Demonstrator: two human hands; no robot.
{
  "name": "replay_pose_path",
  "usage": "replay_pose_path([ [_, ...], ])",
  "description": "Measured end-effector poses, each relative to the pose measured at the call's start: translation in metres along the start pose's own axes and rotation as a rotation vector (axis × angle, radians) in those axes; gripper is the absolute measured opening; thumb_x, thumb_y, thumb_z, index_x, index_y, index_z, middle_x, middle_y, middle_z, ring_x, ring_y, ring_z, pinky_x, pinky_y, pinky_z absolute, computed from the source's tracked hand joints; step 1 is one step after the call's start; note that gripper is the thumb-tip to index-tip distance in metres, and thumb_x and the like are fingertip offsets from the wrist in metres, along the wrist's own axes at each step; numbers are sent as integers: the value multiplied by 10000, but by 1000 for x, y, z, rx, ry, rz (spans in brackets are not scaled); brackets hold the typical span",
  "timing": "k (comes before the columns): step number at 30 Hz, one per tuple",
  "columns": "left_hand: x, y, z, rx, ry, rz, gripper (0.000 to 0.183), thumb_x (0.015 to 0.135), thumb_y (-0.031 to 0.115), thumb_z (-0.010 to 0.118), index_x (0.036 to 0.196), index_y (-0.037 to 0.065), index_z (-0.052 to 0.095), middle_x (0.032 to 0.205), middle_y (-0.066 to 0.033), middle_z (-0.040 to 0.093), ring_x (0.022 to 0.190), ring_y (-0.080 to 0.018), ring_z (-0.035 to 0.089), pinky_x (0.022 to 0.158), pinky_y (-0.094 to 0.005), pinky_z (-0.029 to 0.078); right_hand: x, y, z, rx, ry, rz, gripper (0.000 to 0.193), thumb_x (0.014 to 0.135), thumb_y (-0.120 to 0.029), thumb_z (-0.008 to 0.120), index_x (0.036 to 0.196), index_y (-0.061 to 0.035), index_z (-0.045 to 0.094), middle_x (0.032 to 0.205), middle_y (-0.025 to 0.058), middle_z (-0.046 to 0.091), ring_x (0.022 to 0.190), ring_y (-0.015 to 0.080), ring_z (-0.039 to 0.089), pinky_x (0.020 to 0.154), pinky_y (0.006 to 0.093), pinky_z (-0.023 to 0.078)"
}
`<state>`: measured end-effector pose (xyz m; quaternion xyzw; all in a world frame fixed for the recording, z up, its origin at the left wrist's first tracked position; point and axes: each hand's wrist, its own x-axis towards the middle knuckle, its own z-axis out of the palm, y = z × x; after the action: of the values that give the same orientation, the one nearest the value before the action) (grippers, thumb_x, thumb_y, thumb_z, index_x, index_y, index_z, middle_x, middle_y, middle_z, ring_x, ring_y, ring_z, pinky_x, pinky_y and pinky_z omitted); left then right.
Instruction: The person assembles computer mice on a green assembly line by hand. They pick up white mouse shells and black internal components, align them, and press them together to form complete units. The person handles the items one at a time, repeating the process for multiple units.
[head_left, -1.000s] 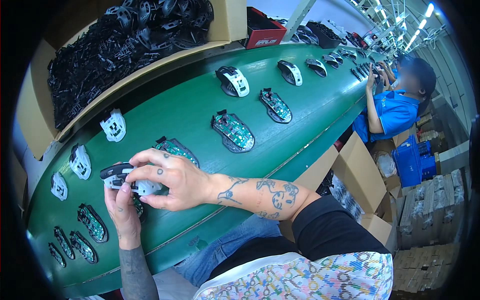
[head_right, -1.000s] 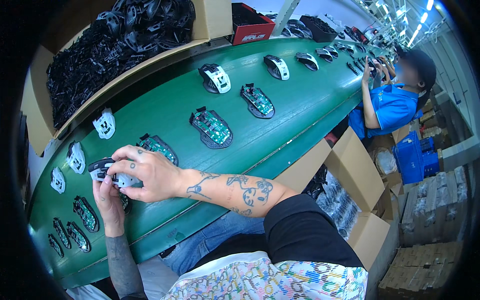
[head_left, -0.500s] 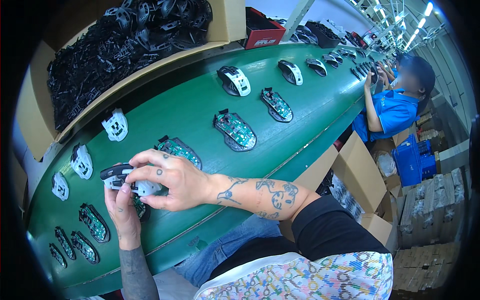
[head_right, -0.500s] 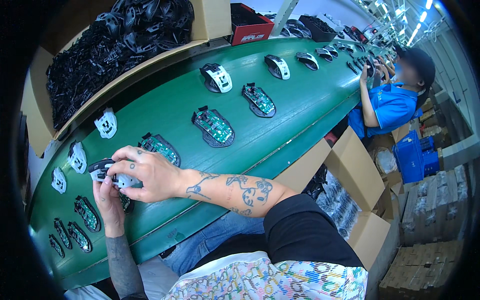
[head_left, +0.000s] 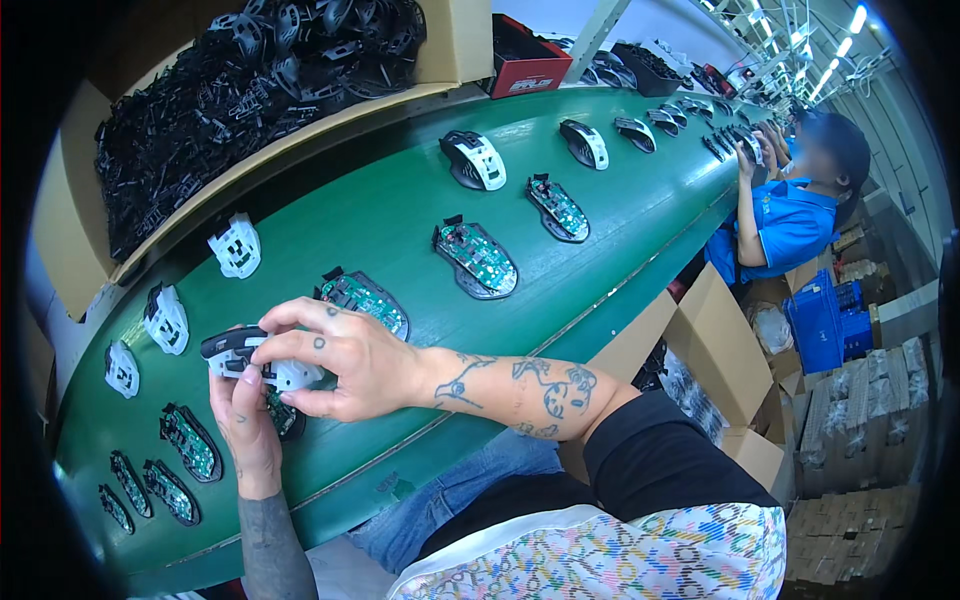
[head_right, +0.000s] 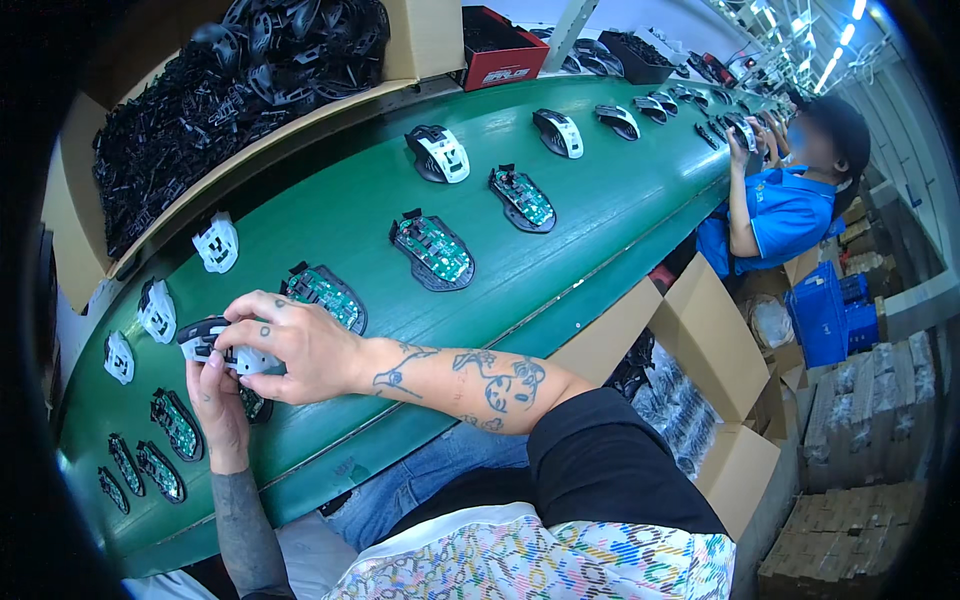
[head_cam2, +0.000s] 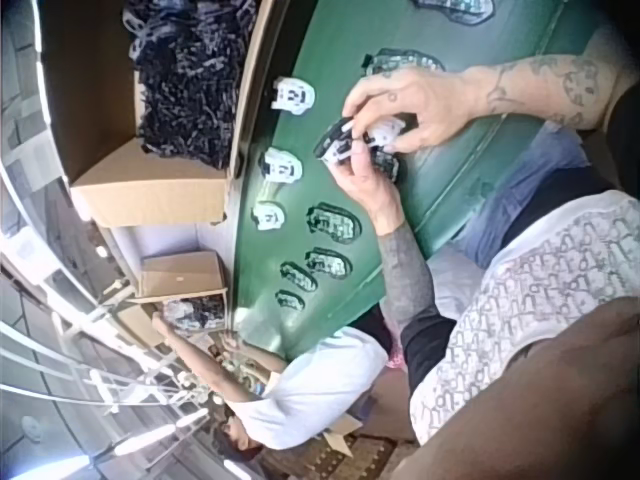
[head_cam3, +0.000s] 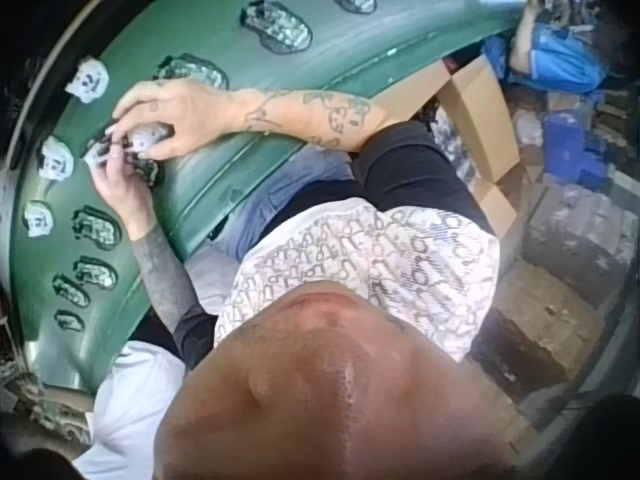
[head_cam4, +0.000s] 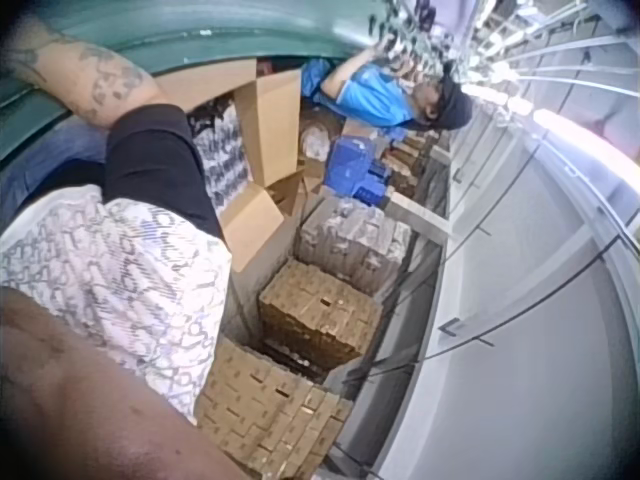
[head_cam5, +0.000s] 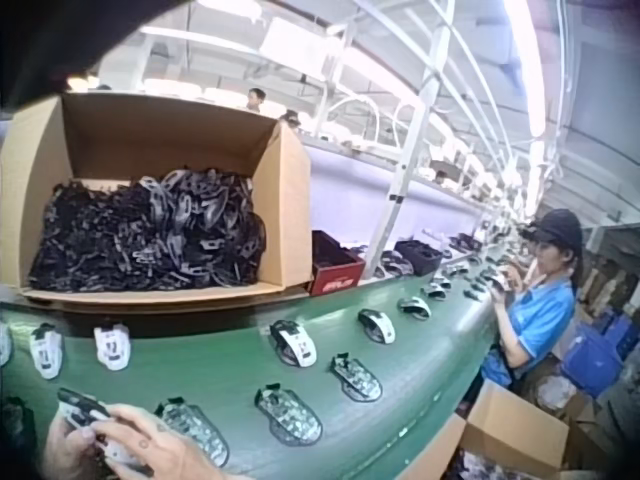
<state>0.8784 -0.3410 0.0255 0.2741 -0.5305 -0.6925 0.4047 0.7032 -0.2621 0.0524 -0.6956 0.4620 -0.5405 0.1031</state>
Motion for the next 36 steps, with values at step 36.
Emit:
replay_pose_path([
  [36, -2, 7, -11, -7, 50, -17, 541, 841, 210, 651, 1298, -1, 452, 1148, -85, 565, 1048, -163, 559, 929, -307, 434, 4, -5, 12, 5, 0, -11, 385, 713, -162, 742, 1077, -112, 630, 1151, 155, 556, 953, 320, 617, 786, 386, 534],
])
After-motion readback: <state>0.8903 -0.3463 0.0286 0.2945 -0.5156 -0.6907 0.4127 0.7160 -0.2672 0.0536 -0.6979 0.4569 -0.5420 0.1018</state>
